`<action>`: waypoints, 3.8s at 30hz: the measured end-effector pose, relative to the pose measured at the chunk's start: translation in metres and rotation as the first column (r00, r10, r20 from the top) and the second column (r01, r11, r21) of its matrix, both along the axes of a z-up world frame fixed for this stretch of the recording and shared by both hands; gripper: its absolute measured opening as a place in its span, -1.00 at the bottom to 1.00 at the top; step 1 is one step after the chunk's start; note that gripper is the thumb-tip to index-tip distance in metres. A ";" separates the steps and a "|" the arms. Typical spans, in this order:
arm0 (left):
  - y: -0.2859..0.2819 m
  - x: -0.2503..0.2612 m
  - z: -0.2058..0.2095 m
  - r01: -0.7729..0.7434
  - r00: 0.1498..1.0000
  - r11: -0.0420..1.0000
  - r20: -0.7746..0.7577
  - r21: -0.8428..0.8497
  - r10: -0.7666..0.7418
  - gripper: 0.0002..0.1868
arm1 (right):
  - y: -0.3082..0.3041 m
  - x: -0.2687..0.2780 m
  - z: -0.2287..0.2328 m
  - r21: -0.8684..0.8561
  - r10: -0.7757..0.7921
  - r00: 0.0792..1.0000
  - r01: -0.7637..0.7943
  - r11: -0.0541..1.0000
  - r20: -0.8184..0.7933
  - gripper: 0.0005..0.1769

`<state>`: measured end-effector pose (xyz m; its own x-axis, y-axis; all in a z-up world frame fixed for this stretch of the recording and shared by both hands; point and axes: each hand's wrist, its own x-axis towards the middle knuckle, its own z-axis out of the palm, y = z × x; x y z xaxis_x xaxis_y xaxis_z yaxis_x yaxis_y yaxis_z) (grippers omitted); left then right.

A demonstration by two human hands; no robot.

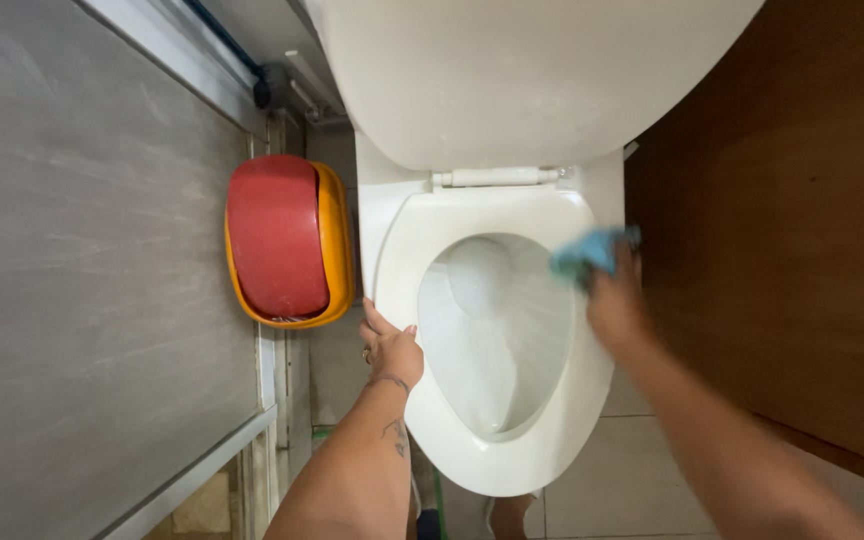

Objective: The person scrubs the inside of a toilet bowl with a toilet brush, then wipes the toilet seat, lid, and tank with a cloth. The person flushes the toilet during the process.

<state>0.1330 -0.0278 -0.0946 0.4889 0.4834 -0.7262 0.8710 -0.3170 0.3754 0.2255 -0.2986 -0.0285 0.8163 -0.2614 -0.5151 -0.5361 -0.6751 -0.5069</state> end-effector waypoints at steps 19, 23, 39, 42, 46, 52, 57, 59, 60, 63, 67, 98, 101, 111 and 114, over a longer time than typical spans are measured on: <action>0.001 -0.010 -0.023 0.038 0.998 0.997 0.046 0.062 -0.041 0.00 | -0.021 0.031 -0.093 0.013 0.080 0.921 -0.092 0.996 0.382 -0.27; -0.001 -0.006 -0.017 0.049 0.999 0.995 0.019 0.085 -0.051 -0.01 | -0.014 -0.038 -0.048 0.024 0.017 0.957 -0.025 0.999 0.289 -0.26; -0.019 -0.026 0.007 0.157 0.939 0.918 0.234 0.365 -0.254 -0.17 | -0.010 -0.023 -0.075 -0.296 0.242 0.924 -0.153 0.943 0.295 -0.33; -0.020 -0.025 0.004 0.144 0.935 0.888 0.233 0.436 -0.266 -0.19 | 0.000 0.027 -0.080 -0.408 0.409 0.870 -0.279 0.869 0.276 -0.62; -0.021 -0.024 -0.003 0.123 0.940 0.868 0.224 0.481 -0.257 -0.20 | 0.038 0.066 -0.088 0.215 -0.146 0.896 0.058 0.975 0.420 -0.41; -0.018 -0.026 0.002 0.152 0.944 0.867 0.191 0.474 -0.269 -0.22 | 0.055 0.077 -0.098 0.663 -0.467 0.765 0.069 0.745 0.445 -0.57; -0.015 -0.021 0.008 0.162 0.950 0.879 0.169 0.449 -0.261 -0.23 | 0.029 0.103 -0.113 0.865 -0.652 0.652 -0.013 0.501 0.387 -0.70; -0.015 -0.021 0.008 0.170 0.958 0.889 0.140 0.426 -0.250 -0.22 | 0.028 0.107 -0.124 0.879 -0.662 0.631 -0.068 0.472 0.404 -0.69; -0.015 -0.020 0.008 0.174 0.961 0.893 0.127 0.414 -0.246 -0.22 | 0.032 0.106 -0.129 0.916 -0.686 0.645 -0.056 0.397 0.337 -0.69; -0.014 -0.018 0.008 0.173 0.967 0.905 0.106 0.388 -0.230 -0.22 | 0.075 0.097 -0.145 0.369 -0.190 0.642 -0.156 0.916 0.743 -0.84; -0.015 -0.019 0.005 0.175 0.958 0.877 0.127 0.447 -0.255 -0.22 | 0.143 0.092 -0.145 -0.426 0.551 0.400 -0.363 0.829 0.732 -0.86; -0.012 -0.015 0.005 0.179 0.958 0.891 0.134 0.416 -0.255 -0.22 | 0.023 0.081 -0.114 -0.307 0.601 0.493 -0.553 0.775 0.629 -0.72; -0.011 -0.019 0.003 0.178 0.954 0.885 0.147 0.430 -0.263 -0.22 | 0.034 0.077 -0.118 -0.502 0.683 0.534 -0.464 0.730 0.499 -0.77; -0.015 -0.017 0.002 0.187 0.964 0.886 0.092 0.425 -0.248 -0.23 | 0.111 0.080 -0.141 -0.391 0.680 0.347 -0.614 0.685 0.646 -0.88; -0.014 -0.017 0.003 0.172 0.960 0.880 0.125 0.442 -0.251 -0.23 | 0.050 0.082 -0.129 -0.355 0.568 0.422 -0.483 0.800 0.706 -0.77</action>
